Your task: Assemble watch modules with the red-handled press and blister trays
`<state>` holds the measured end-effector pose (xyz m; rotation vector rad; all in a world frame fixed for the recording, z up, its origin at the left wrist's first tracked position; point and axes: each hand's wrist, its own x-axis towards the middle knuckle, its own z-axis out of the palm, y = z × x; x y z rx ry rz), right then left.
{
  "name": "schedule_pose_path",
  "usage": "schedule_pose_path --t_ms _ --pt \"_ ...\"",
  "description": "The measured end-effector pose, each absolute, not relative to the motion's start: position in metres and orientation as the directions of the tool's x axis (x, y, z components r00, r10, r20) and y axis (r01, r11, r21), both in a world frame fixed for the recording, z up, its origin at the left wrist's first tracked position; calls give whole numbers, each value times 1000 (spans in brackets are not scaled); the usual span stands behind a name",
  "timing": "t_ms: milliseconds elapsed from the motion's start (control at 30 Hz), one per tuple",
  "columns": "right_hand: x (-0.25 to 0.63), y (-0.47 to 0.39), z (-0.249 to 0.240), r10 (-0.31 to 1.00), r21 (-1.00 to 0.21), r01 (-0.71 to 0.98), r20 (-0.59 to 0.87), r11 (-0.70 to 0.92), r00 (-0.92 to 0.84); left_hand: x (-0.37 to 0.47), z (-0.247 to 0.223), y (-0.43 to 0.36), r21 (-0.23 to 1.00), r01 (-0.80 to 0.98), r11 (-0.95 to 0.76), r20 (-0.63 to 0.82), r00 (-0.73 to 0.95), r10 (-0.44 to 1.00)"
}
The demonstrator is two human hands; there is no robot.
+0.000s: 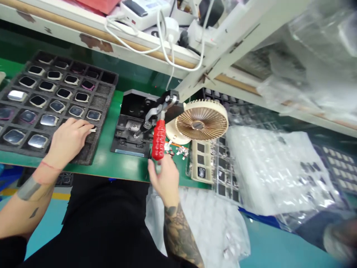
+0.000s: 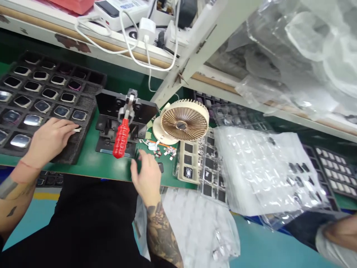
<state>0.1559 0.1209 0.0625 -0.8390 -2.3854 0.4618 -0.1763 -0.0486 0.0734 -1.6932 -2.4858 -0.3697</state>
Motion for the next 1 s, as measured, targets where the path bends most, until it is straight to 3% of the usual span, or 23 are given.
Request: schedule_pose_path --t_ms 100,200,300,367,433,533,633,733,1000 --pt "161 106 27 706 -414 577 324 704 -630 -162 79 -49 186 900 394 336 -435 835" --pt "169 104 15 784 -601 530 305 599 -541 -122 82 -49 528 788 318 371 -551 748" --pt "182 113 20 839 -861 284 253 422 -482 -68 70 -42 897 427 116 159 -556 816" --pt "189 118 23 832 -946 68 242 317 -500 -38 55 -31 991 111 76 -9 -509 861" --pt "191 121 25 816 -965 -65 249 253 -522 -17 41 -18 987 -144 77 -137 -470 872" --pt "186 116 29 825 -947 -26 292 320 -483 -4 27 -5 941 -330 80 -228 -437 870" --pt "175 106 34 806 -866 27 454 500 -380 -2 21 -5 942 -326 83 -226 -432 873" --pt "163 97 38 765 -820 -38 548 571 -339 -1 18 -9 951 -298 87 -217 -438 872" --pt "148 87 32 791 -877 -22 443 480 -422 2 17 -8 961 -276 33 -176 -512 841"
